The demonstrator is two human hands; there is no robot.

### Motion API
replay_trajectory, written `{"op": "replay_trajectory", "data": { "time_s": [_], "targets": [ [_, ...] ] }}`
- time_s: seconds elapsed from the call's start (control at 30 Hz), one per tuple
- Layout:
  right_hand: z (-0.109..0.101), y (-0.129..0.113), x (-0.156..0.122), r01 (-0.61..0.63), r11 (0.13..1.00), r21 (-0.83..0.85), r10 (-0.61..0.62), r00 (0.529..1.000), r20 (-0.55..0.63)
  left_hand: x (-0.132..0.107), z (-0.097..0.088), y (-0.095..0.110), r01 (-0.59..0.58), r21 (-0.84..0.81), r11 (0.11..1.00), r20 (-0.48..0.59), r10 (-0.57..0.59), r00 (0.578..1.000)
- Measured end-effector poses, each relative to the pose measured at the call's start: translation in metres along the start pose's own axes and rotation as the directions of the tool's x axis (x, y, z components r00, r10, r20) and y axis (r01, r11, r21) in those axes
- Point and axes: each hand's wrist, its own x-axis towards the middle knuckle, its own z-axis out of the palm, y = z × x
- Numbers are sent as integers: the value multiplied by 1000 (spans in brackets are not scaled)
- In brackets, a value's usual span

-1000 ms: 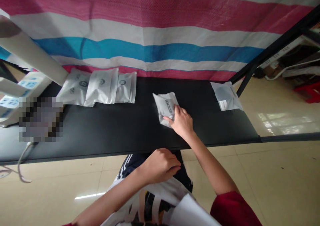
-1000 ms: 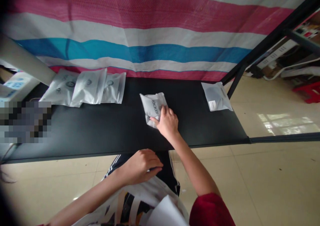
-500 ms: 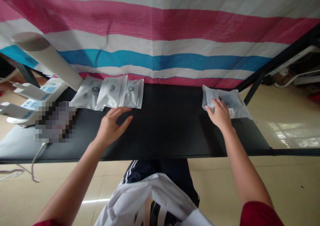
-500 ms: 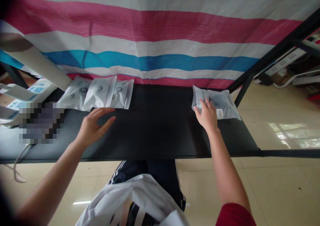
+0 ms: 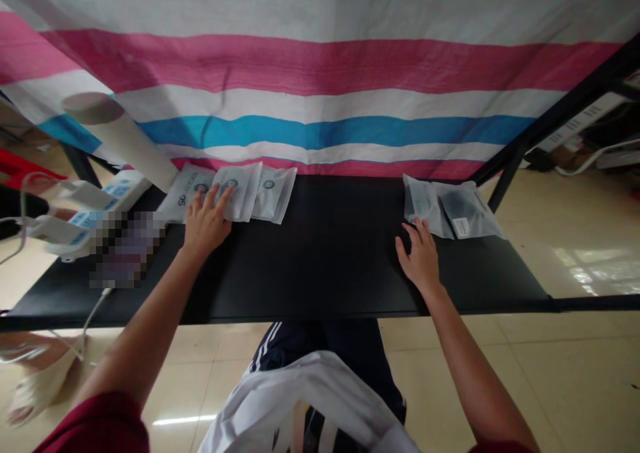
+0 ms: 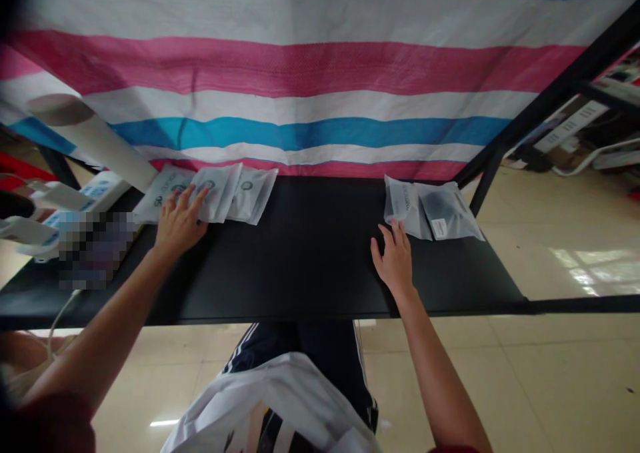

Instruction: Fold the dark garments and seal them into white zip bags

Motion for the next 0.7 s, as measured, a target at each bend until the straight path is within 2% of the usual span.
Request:
{"op": "replay_trajectory", "data": {
  "time_s": [0.13, 0.27, 0.37, 0.43, 0.5, 0.57, 0.63, 0.7],
  "targets": [
    [2, 1, -1, 0, 1000, -1, 0, 1000, 13, 7, 8, -2, -10, -11, 1000, -46, 10, 999],
    [3, 1, -2, 6, 1000, -4, -6, 1000, 11, 16, 16, -13, 17, -29, 999, -56, -18, 998],
    [3, 2, -3, 3, 1000, -12, -3, 1000, 9, 20, 9, -20, 41, -29, 999, -106, -44, 993],
    [3, 2, -3, 3, 1000, -15, -3, 1000, 3, 19, -5, -19, 39, -31, 999, -170, -44, 985],
    [3, 2, -3, 4, 1000, -15, -4, 1000, -4, 10, -24, -10, -3, -33, 999, -235, -5, 972],
    [4, 3, -3, 3, 1000, -14, -3, 1000, -11, -6, -44, 8, -76, -34, 997, -296, 62, 953],
    [3, 2, -3, 3, 1000, -12, -3, 1000, -18, -28, -58, 34, -185, -41, 982, -333, 161, 929],
    [3, 2, -3, 6, 1000, -9, -6, 1000, -26, -53, -64, 64, -322, -75, 944, -307, 285, 908]
  ]
}}
